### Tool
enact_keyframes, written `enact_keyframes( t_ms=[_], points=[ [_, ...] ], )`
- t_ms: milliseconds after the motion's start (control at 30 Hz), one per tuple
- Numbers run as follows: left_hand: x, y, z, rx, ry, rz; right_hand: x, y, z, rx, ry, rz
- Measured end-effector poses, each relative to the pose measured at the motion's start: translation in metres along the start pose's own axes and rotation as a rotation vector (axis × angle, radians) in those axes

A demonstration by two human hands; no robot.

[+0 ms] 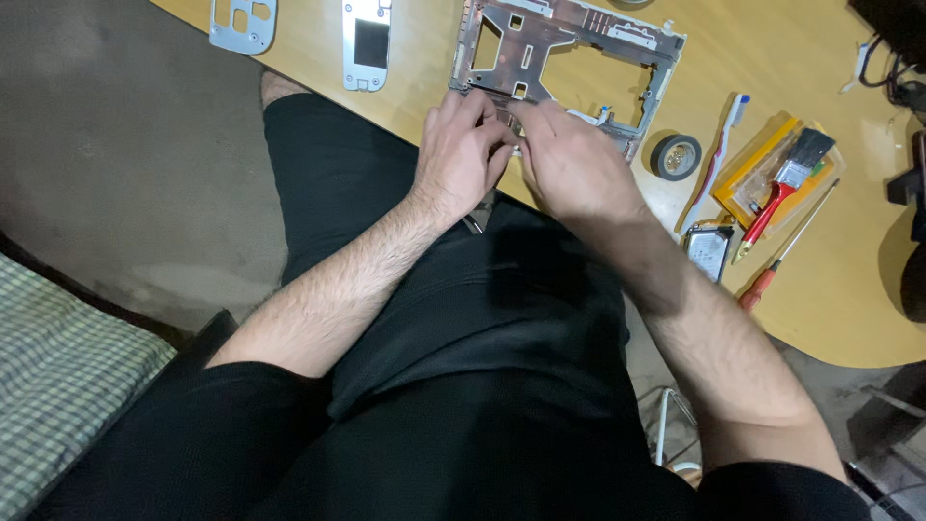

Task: The person aligns a small circuit board into a larger metal chassis frame on a table. They then pick up a grey plastic component and carefully fit it into the chassis, pressing it down to secure it in place.

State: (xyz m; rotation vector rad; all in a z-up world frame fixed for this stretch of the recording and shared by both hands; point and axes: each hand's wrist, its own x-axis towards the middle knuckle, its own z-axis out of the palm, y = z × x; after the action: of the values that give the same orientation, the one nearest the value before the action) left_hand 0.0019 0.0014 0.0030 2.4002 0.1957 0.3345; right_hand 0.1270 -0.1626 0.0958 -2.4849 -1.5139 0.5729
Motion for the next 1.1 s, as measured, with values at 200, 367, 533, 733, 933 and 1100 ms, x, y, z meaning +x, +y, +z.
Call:
enact_keyframes(
  t_ms=[200, 367, 533, 733, 933, 1100],
  points=[
    [-0.001, -0.003, 0.003, -0.009, -0.047, -0.024, -0.011, 0.002, 0.005, -0.286, 0.030, 0.094],
    [0.000, -0.002, 0.000, 0.003, -0.043, -0.007, 0.002, -0.017, -0.029, 0.024, -0.159, 0.080],
    [0.000, -0.005, 0.004, 0.008, -0.016, 0.000, -0.005, -0.004, -0.015, -0.256, 0.026, 0.023],
    [0.000, -0.005, 0.005, 0.012, -0.057, -0.016, -0.002, -0.012, -0.019, 0.103, -0.119, 0.208],
    [-0.001, -0.003, 0.001, 0.033, -0.009, 0.026, -0.008, -0.004, -0.003, 0.139, -0.044, -0.038],
    [-0.002, -0.004, 0.004, 0.014, 0.002, 0.010, -0.010, -0.005, -0.005, 0.068, 0.008, -0.067]
  ],
)
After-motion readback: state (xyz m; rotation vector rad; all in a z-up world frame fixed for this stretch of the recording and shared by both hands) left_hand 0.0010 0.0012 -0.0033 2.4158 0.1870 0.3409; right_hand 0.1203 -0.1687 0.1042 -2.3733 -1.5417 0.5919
